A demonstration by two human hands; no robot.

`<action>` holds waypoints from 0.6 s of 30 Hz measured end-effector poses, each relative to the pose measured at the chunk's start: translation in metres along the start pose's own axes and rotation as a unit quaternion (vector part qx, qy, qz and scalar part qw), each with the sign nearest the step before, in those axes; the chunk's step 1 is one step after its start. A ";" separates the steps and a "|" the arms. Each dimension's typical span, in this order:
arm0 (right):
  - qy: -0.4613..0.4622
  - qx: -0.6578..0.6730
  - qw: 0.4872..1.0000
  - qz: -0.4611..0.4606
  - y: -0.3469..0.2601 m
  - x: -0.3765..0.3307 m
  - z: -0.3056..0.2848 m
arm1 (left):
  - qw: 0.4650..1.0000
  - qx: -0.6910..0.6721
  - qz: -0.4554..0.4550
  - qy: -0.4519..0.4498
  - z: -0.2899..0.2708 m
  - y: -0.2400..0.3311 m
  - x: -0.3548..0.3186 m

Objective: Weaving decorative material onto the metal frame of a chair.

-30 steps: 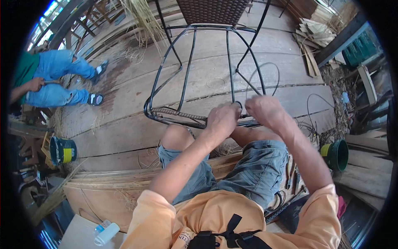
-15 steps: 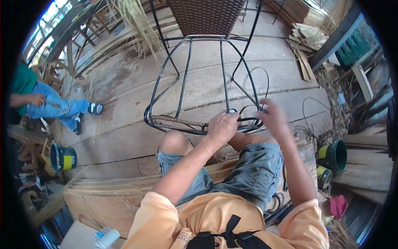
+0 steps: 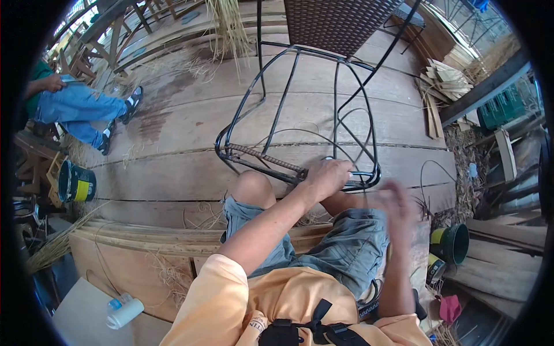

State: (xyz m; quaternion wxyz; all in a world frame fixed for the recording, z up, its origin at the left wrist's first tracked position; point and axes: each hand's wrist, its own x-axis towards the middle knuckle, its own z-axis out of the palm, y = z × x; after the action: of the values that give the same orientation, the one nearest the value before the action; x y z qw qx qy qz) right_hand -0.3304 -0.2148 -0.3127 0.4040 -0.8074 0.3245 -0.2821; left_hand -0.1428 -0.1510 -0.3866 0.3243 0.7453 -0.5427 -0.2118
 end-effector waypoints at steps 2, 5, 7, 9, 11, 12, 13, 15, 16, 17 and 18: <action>-0.021 0.071 0.992 0.105 0.044 0.002 0.051 | 0.999 0.022 -0.015 -0.030 0.000 0.016 0.009; 0.051 0.068 0.987 0.137 0.063 0.003 0.079 | 0.999 -0.029 -0.003 -0.018 -0.004 0.024 0.009; 0.074 0.089 0.990 0.079 0.087 -0.005 0.101 | 0.999 -0.042 -0.002 -0.006 -0.001 0.020 0.009; 0.043 -0.007 0.992 0.117 0.072 -0.001 0.097 | 0.998 -0.064 -0.003 -0.009 0.011 0.005 0.014; 0.080 0.007 0.992 0.093 0.063 0.001 0.082 | 0.998 -0.053 -0.003 -0.026 0.008 0.011 0.013; 0.086 0.052 0.990 0.100 0.055 -0.002 0.064 | 0.999 -0.037 0.027 0.000 0.015 0.008 0.014; 0.076 0.049 0.991 0.102 0.019 -0.007 0.040 | 0.999 0.001 0.041 0.019 0.011 0.005 0.008; 0.077 0.082 0.988 0.110 -0.044 -0.016 -0.028 | 0.996 0.025 0.077 0.047 0.012 -0.007 0.001; 0.111 0.008 0.991 0.077 -0.091 -0.020 -0.070 | 0.995 0.022 0.084 0.045 0.014 -0.008 -0.001; 0.133 -0.275 0.943 -0.135 -0.093 -0.032 -0.133 | 0.993 0.031 0.097 0.062 0.015 -0.005 -0.001; 0.233 0.004 0.958 -0.170 -0.099 -0.053 -0.187 | 0.990 0.032 0.117 0.074 0.020 0.004 0.001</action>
State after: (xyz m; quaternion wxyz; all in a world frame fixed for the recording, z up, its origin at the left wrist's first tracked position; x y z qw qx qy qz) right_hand -0.4681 -0.2170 -0.1439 0.2666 -0.7609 0.2666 -0.5281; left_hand -0.1582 -0.1577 -0.3976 0.3619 0.7002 -0.6074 -0.0985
